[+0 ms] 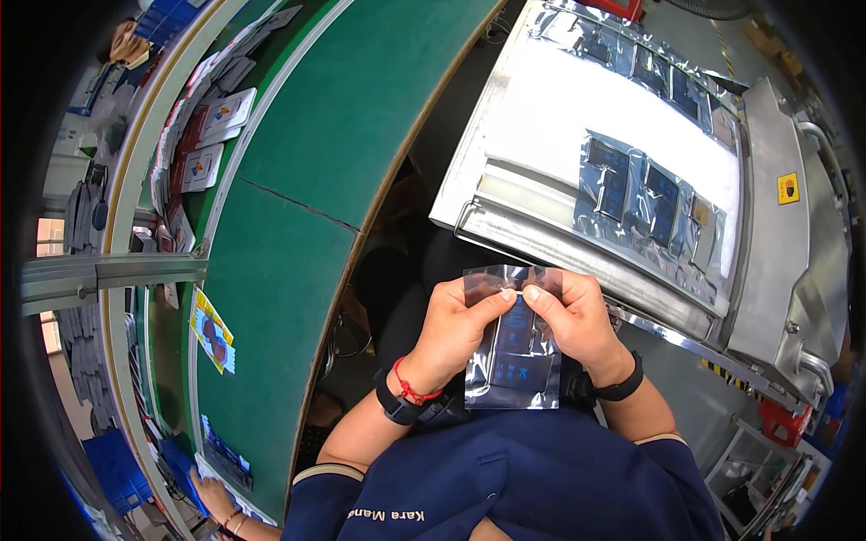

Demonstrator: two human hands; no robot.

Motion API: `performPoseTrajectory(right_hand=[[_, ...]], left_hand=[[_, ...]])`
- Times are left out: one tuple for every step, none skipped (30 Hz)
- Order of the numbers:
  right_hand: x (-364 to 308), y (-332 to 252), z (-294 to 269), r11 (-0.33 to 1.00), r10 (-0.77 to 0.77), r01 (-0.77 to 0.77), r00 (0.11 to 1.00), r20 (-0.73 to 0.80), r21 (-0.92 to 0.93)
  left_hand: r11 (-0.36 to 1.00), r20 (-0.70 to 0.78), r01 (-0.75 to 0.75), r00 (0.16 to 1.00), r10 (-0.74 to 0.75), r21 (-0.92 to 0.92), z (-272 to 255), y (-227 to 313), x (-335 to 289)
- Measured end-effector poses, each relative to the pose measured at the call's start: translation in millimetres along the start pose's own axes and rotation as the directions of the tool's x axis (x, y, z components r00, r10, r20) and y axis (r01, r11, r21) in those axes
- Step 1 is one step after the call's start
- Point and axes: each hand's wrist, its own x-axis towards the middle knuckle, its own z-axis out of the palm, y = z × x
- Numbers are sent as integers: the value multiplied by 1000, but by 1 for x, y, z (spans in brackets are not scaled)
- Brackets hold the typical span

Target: The worker places electronic components into anti-static bags, arranges them on a vacuum sealer, operates the sealer, and organizes the sealed packets.

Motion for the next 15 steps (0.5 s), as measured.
performPoseTrajectory(right_hand=[[-1,0,0,1000,-1,1,1000,1,0],[-1,-1,1,995,36,-39,999,29,87],[-1,-1,1,982,71,-81,996,62,173],[-1,0,1,982,71,-80,996,61,173],[0,2,1,972,67,-79,996,60,220],[1,3,0,961,63,-77,996,59,267],[1,0,0,961,63,-77,996,59,266],[1,-5,0,959,63,-76,996,58,273],[2,-8,0,957,62,-75,997,56,279],[3,-4,-1,963,33,-45,998,48,265],[2,-5,-2,964,31,-43,998,48,264],[1,-7,-2,986,24,-33,998,58,162],[1,-6,-2,998,23,-28,997,72,64],[4,-4,-2,1000,-18,17,999,36,4],[4,-4,-2,1000,-14,14,999,38,6]], left_hand=[[999,-21,31,999,-32,-30,0,2,-1],[999,-21,29,999,-30,-30,-2,2,-1],[995,-15,58,998,-59,-79,-6,1,0],[988,-6,88,996,-90,-129,-9,0,0],[988,-4,88,996,-90,-129,-8,1,1],[988,-5,92,996,-93,-122,-6,2,1],[989,-7,95,995,-97,-116,-6,2,1],[989,-7,95,995,-96,-116,-5,2,1],[994,-18,57,998,-59,-91,-4,1,2],[998,-28,20,999,-22,-65,-3,1,2],[998,-26,18,999,-20,-65,-3,1,1],[999,1,3,1000,-3,-49,-3,1,0],[999,21,-7,1000,8,-35,-4,0,1],[999,36,-8,999,10,-52,-7,-3,2],[999,32,-6,999,7,-52,-7,-2,2]])
